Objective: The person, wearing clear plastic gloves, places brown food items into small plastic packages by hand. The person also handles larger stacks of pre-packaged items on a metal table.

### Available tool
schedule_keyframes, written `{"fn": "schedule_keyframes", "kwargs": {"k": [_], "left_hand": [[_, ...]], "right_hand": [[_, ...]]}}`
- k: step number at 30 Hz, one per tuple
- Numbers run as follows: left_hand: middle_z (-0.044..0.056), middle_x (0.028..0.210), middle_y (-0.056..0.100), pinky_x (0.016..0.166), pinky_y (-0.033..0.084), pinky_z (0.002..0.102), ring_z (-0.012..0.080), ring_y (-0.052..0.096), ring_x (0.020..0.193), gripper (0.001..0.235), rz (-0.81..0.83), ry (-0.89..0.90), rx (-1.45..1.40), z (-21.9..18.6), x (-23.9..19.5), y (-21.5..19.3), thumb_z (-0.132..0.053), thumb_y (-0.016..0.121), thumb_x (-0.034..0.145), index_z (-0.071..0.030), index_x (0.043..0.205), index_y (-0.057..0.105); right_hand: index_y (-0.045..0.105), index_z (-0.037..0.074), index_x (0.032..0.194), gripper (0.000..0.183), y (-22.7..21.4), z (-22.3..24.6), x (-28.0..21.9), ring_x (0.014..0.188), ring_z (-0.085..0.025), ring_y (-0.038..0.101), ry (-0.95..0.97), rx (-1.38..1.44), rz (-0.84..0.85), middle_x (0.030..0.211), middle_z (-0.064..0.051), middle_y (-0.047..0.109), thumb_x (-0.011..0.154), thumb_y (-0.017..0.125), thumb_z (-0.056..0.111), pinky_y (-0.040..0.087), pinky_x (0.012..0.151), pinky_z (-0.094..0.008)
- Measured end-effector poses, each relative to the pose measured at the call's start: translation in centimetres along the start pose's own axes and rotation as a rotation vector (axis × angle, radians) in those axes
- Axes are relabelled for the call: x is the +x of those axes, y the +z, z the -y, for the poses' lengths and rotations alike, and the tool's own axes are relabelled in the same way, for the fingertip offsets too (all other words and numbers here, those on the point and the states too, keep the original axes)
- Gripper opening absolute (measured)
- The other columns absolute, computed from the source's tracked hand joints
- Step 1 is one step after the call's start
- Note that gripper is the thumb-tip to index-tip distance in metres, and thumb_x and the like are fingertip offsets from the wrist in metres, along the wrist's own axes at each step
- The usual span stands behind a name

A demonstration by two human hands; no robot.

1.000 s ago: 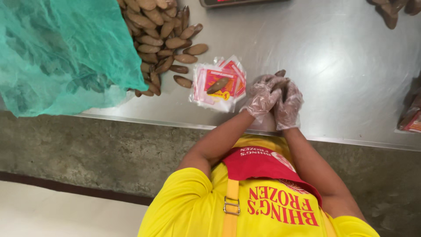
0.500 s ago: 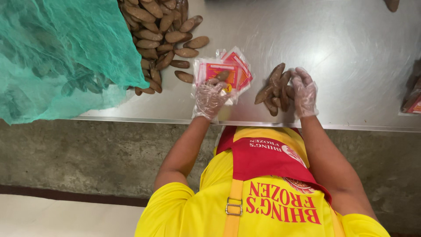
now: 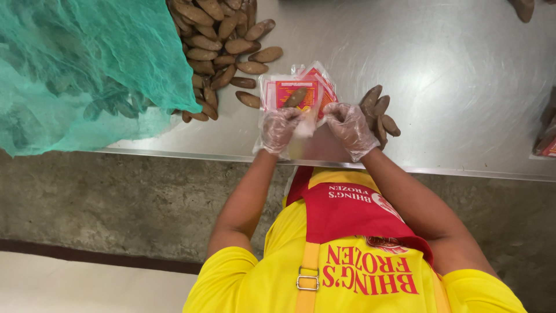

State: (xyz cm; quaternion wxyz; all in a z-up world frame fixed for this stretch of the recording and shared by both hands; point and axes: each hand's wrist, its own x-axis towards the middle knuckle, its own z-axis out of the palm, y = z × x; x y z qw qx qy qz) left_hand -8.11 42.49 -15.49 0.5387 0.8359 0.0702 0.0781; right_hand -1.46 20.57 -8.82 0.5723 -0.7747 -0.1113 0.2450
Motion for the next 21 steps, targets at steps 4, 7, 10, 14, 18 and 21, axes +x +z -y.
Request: {"fn": "schedule_keyframes", "kwargs": {"k": [4,7,10,14,18,21], "left_hand": [[0.0,0.085,0.072,0.067,0.053,0.024,0.0061,0.062,0.075,0.006,0.099,-0.33,-0.591,2.9,-0.5,-0.7,-0.01,0.075,0.096,-0.004,0.097,0.078],[-0.004,0.091,0.072,0.075,0.054,0.022,0.0042,0.063,0.081,0.007,0.012,-0.363,-0.786,3.6,0.0,-0.9,-0.008,0.073,0.095,-0.002,0.1,0.075],[-0.002,0.09,0.071,0.073,0.054,0.024,0.0061,0.062,0.08,0.006,-0.08,-0.381,-0.842,2.4,0.1,-2.0,-0.007,0.074,0.098,-0.002,0.099,0.074],[0.0,0.09,0.071,0.078,0.058,0.025,0.0079,0.065,0.081,0.006,-0.136,-0.313,-0.925,0.6,0.7,-3.8,-0.008,0.073,0.097,-0.003,0.097,0.071],[-0.003,0.082,0.067,0.062,0.049,0.021,0.0039,0.058,0.07,0.009,-0.157,-0.253,-0.763,-0.1,2.4,-5.6,-0.01,0.073,0.095,-0.002,0.096,0.071],[-0.004,0.076,0.061,0.055,0.04,0.02,0.0022,0.05,0.065,0.012,-0.057,-0.296,-0.621,-2.2,2.4,-6.8,-0.011,0.075,0.097,0.0,0.092,0.072]], "right_hand": [[0.074,0.009,0.117,0.021,-0.4,1.3,-0.5,0.088,-0.02,0.076,-0.17,-0.417,0.179,0.105,-0.011,0.077,0.101,0.066,0.021,0.062,0.082,-0.033],[0.044,0.024,0.158,0.06,2.0,3.2,0.3,0.08,-0.031,0.071,0.032,-0.972,0.579,0.091,-0.018,0.073,0.099,0.051,0.033,0.058,0.071,-0.044],[0.052,0.01,0.143,0.042,2.9,1.9,0.9,0.083,-0.038,0.072,-0.247,-1.118,0.585,0.099,-0.02,0.073,0.107,0.037,0.026,0.057,0.072,-0.052],[0.053,0.002,0.138,0.045,3.4,0.3,0.6,0.081,-0.036,0.074,-0.391,-1.046,0.508,0.099,-0.022,0.072,0.101,0.038,0.022,0.058,0.072,-0.049],[0.058,0.007,0.134,0.043,3.1,3.0,0.3,0.088,-0.037,0.072,-0.132,-1.003,0.426,0.105,-0.022,0.072,0.099,0.05,0.031,0.056,0.075,-0.051],[0.062,0.005,0.125,0.043,1.8,5.0,0.2,0.089,-0.033,0.071,0.073,-0.645,0.107,0.108,-0.021,0.071,0.095,0.062,0.037,0.058,0.077,-0.045]]}}
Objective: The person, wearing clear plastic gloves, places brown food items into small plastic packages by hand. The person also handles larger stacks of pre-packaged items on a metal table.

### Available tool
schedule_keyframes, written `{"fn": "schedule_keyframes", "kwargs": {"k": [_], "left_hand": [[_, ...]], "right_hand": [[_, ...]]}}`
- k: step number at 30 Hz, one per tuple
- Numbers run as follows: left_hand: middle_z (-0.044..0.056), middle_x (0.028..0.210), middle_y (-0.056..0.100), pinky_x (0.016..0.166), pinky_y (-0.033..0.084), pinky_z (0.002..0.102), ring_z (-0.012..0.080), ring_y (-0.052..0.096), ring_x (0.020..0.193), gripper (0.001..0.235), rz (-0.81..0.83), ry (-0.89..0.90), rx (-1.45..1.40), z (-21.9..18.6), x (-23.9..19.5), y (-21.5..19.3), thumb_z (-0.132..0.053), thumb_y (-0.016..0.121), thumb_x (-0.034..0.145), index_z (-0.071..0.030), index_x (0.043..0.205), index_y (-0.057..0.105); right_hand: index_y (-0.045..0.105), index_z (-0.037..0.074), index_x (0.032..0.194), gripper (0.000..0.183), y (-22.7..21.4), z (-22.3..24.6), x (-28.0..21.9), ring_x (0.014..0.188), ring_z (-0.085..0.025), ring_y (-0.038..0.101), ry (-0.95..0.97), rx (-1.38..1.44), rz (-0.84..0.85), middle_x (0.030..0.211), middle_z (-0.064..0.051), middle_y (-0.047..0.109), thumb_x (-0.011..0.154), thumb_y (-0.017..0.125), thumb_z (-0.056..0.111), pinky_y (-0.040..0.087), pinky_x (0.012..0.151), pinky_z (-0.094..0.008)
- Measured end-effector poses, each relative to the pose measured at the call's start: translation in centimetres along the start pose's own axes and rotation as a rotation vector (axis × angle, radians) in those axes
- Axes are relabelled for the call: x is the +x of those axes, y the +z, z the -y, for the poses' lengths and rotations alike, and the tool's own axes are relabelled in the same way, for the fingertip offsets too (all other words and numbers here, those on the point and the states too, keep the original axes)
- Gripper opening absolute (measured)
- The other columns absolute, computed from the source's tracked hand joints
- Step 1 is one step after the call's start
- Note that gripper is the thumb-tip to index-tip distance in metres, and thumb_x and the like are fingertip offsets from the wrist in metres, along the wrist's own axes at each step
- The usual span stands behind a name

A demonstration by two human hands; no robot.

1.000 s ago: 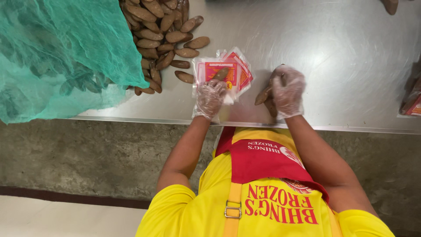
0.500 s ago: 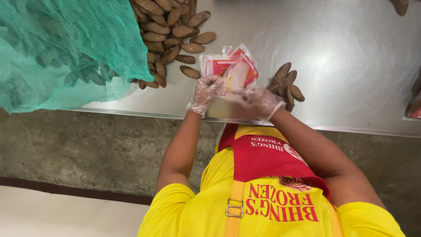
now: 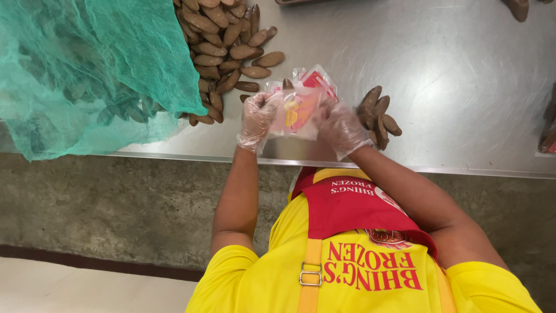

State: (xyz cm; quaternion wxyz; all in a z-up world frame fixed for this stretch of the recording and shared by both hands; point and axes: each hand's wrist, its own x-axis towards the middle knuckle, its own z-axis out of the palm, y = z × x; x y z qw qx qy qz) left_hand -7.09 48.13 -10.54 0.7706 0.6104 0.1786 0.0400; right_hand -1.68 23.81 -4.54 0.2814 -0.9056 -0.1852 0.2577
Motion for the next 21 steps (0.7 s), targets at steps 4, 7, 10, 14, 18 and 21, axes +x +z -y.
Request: {"fn": "schedule_keyframes", "kwargs": {"k": [4,7,10,14,18,21], "left_hand": [[-0.003,0.073,0.067,0.053,0.044,0.021,0.0025,0.054,0.062,0.017,0.183,0.013,0.245,-3.1,-0.5,1.9,-0.017,0.077,0.092,0.0,0.089,0.072],[-0.002,0.077,0.068,0.061,0.049,0.023,0.0038,0.057,0.07,0.018,0.297,0.155,0.345,-4.7,-1.0,3.9,-0.018,0.079,0.093,-0.001,0.09,0.072],[0.0,0.079,0.067,0.062,0.049,0.025,0.0067,0.056,0.071,0.016,0.324,0.165,0.461,-6.3,-0.8,5.9,-0.016,0.078,0.094,-0.001,0.092,0.072],[-0.001,0.086,0.069,0.065,0.053,0.024,0.0053,0.062,0.076,0.017,0.39,0.089,0.209,-8.2,-0.9,7.5,-0.014,0.08,0.09,-0.003,0.096,0.069],[0.0,0.084,0.065,0.066,0.05,0.024,0.0064,0.057,0.075,0.017,0.444,0.08,0.331,-7.4,-0.8,8.2,-0.011,0.079,0.091,-0.001,0.102,0.071],[0.002,0.082,0.069,0.068,0.053,0.026,0.0097,0.061,0.074,0.01,0.395,0.233,0.437,-6.6,-0.7,9.0,-0.01,0.076,0.096,-0.001,0.097,0.071]], "right_hand": [[0.049,-0.002,0.13,0.04,-2.9,1.1,0.0,0.115,-0.029,0.063,-0.42,0.645,-0.607,0.122,-0.019,0.06,0.107,0.072,0.019,0.055,0.106,-0.041],[0.055,0.003,0.136,0.051,-6.9,3.1,-1.0,0.115,-0.037,0.066,-0.635,-0.02,-0.695,0.132,-0.016,0.061,0.09,0.074,0.014,0.054,0.098,-0.052],[0.05,0.012,0.142,0.071,-7.9,4.3,-0.5,0.083,-0.023,0.067,-0.094,0.346,0.155,0.118,-0.013,0.064,0.078,0.079,0.02,0.063,0.067,-0.032],[0.074,0.012,0.12,0.032,-6.9,1.2,-0.1,0.078,-0.017,0.072,-0.093,0.291,0.043,0.094,-0.007,0.077,0.089,0.076,0.018,0.059,0.073,-0.03],[0.074,0.002,0.106,0.021,-6.2,-1.6,-0.1,0.087,-0.01,0.071,-0.031,0.893,0.015,0.097,-0.004,0.076,0.088,0.08,0.013,0.061,0.08,-0.027],[0.077,0.003,0.104,0.018,-7.8,-1.5,-0.5,0.081,-0.015,0.071,-0.017,0.498,-0.108,0.092,-0.006,0.077,0.09,0.078,0.013,0.059,0.075,-0.028]]}}
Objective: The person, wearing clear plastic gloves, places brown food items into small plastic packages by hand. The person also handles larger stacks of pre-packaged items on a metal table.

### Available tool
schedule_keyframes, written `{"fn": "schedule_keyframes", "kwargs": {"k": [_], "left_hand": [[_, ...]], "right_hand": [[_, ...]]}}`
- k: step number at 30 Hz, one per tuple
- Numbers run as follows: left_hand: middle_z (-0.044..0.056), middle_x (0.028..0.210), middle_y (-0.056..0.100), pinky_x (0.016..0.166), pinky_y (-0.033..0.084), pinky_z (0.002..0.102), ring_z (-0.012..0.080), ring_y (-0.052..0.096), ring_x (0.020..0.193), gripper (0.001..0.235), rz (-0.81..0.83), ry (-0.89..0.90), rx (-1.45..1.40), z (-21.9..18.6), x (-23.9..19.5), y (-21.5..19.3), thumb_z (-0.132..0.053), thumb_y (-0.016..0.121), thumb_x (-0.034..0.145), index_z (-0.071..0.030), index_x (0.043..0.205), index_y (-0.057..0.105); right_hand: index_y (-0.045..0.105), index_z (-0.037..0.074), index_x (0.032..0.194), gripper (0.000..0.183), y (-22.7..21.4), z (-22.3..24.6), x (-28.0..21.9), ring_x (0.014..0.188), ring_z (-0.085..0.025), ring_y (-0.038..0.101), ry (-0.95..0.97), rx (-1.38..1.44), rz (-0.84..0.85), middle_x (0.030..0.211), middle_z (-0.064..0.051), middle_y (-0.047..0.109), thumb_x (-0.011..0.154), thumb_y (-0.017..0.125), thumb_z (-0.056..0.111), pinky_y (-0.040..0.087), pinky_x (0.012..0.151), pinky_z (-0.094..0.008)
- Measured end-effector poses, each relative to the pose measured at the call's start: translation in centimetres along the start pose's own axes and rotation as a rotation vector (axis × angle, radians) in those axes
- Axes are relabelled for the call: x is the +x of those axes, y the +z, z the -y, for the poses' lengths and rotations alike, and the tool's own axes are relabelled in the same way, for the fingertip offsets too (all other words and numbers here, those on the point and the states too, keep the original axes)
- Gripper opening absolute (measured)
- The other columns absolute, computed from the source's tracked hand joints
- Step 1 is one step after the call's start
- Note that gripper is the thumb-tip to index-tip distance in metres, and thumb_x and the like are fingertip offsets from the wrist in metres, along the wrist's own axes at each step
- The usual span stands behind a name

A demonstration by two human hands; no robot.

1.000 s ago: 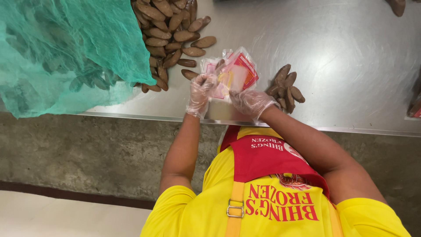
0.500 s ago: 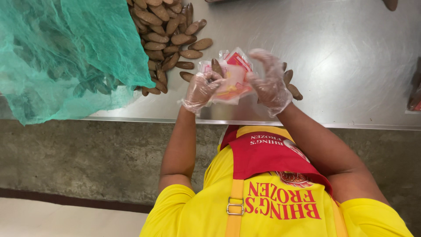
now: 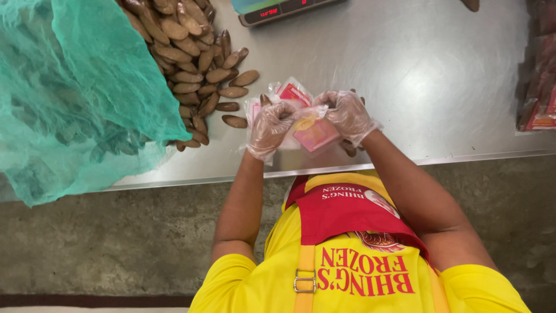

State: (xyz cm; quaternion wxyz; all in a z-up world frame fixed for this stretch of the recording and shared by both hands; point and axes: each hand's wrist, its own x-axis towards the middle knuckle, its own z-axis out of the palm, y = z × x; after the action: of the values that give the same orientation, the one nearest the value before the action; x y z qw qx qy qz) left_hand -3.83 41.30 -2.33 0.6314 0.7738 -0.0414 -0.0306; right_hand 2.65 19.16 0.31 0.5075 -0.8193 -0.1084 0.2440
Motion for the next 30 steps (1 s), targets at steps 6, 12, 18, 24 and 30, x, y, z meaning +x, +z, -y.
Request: {"fn": "schedule_keyframes", "kwargs": {"k": [6,12,18,24,30], "left_hand": [[0.004,0.083,0.072,0.092,0.043,0.055,0.0218,0.071,0.079,0.006,-0.24,0.258,0.434,-1.2,0.4,3.1,-0.014,0.077,0.091,-0.012,0.09,0.071],[-0.001,0.085,0.072,0.118,0.028,0.067,0.0238,0.071,0.085,0.005,-0.339,0.224,0.553,-0.7,1.1,4.3,-0.023,0.075,0.096,-0.02,0.097,0.071],[-0.001,0.086,0.072,0.115,0.033,0.062,0.0226,0.071,0.085,0.007,-0.349,0.227,0.543,-1.4,1.1,5.1,-0.025,0.077,0.095,-0.021,0.097,0.072],[-0.003,0.088,0.075,0.117,0.013,0.071,0.0209,0.071,0.088,0.008,-0.362,0.286,0.601,-2.4,1.0,5.7,-0.024,0.079,0.087,-0.021,0.093,0.075],[-0.003,0.081,0.073,0.117,0.01,0.071,0.019,0.071,0.084,0.011,-0.339,0.262,0.539,-3.7,0.9,5.9,-0.027,0.081,0.086,-0.018,0.09,0.076]], "right_hand": [[0.08,0.006,0.101,0.025,0.9,2.2,-1.9,0.084,-0.031,0.07,-0.348,-0.51,-0.3,0.099,-0.015,0.075,0.08,0.085,0.016,0.056,0.077,-0.042],[0.074,0.009,0.106,0.019,0.2,-1.2,-2.1,0.101,-0.029,0.068,-0.189,-0.295,-0.451,0.117,-0.014,0.067,0.09,0.082,0.015,0.055,0.093,-0.036],[0.056,0.009,0.135,0.06,-0.1,0.3,-3.7,0.102,-0.032,0.063,-0.553,-0.49,-0.656,0.123,-0.016,0.066,0.083,0.085,0.016,0.054,0.091,-0.041],[0.054,0.012,0.149,0.062,0.8,-0.7,-3.7,0.081,-0.015,0.066,-0.205,-0.105,-0.426,0.093,-0.008,0.068,0.095,0.083,0.019,0.056,0.077,-0.03],[0.066,0.008,0.129,0.045,0.3,-1.4,-3.5,0.082,-0.015,0.065,-0.389,-0.157,-0.51,0.117,-0.013,0.063,0.088,0.083,0.011,0.057,0.073,-0.029]]}}
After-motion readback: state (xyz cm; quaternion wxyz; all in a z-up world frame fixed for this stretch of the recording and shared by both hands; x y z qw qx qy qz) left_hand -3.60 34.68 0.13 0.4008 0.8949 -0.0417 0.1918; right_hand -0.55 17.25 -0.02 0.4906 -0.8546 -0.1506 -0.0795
